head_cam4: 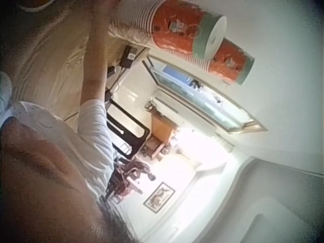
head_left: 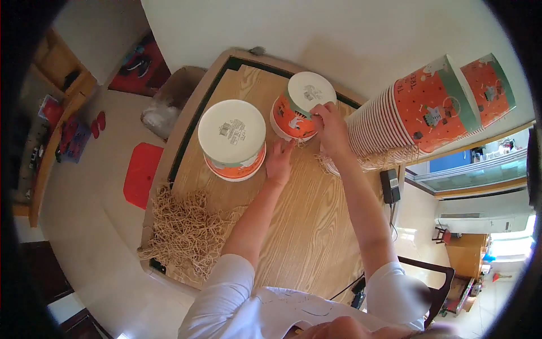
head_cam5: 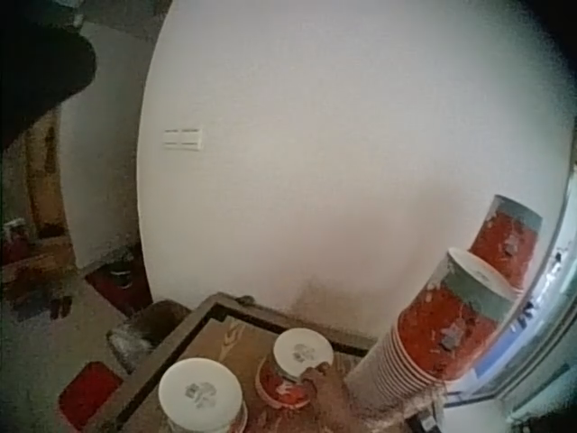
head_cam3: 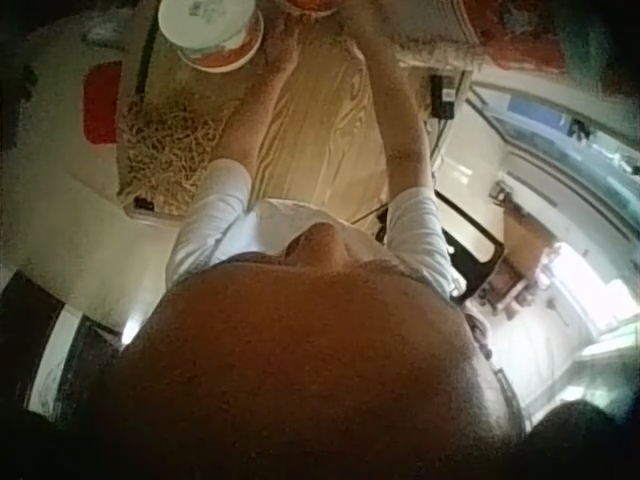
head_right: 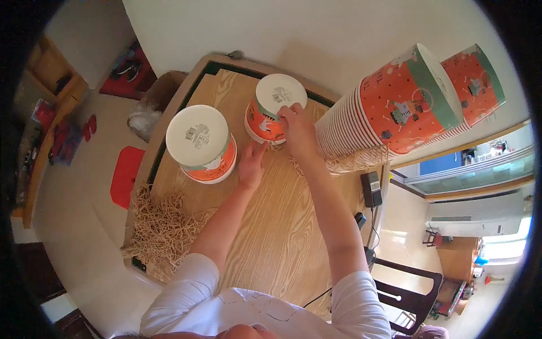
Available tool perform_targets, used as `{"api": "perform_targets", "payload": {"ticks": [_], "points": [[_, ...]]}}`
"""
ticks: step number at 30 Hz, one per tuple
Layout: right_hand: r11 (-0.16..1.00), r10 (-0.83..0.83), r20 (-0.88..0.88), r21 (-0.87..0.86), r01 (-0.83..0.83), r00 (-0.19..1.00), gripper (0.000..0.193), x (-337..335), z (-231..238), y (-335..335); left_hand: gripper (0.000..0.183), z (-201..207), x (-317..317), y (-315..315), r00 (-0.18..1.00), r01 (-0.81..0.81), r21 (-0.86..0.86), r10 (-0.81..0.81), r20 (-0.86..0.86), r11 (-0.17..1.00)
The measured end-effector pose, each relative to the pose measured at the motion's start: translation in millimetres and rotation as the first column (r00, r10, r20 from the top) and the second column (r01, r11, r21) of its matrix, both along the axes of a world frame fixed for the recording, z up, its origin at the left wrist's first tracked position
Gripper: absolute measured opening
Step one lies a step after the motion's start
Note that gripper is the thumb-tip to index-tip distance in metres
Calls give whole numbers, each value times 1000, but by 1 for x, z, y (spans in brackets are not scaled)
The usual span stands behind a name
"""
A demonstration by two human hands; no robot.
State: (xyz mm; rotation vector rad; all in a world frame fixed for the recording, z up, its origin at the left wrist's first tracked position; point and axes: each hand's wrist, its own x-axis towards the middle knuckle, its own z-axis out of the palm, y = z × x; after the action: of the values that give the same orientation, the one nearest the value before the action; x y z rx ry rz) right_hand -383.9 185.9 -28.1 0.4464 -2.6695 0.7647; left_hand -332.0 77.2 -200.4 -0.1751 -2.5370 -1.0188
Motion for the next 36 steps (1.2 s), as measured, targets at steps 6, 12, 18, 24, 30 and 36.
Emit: {"api": "perform_targets", "payload": {"ticks": [6,12,18,24,30,36], "points": [[1000,-3,34,-16,4,999,9,-6,0,3,53,6,1,2,1000,8,-34,-8,0,999],[999,22,33,-27,-21,999,10,-9,-1,4,48,2,-1,1,999,-12,-94,8,-47,996],[999,36,-2,-17,-36,999,7,-9,-1,3,50,0,-3,1,1000,-13,-130,10,-25,991],[998,33,12,-46,-32,999,7,-8,2,2,51,4,-2,2,1000,-28,-153,26,-14,988],[999,50,2,-17,-50,999,7,-11,-1,-1,51,3,-3,2,999,-21,-189,16,-31,982],[999,42,2,-27,-42,999,8,-10,1,-2,49,1,-3,2,1000,-15,-145,11,-28,989]]}}
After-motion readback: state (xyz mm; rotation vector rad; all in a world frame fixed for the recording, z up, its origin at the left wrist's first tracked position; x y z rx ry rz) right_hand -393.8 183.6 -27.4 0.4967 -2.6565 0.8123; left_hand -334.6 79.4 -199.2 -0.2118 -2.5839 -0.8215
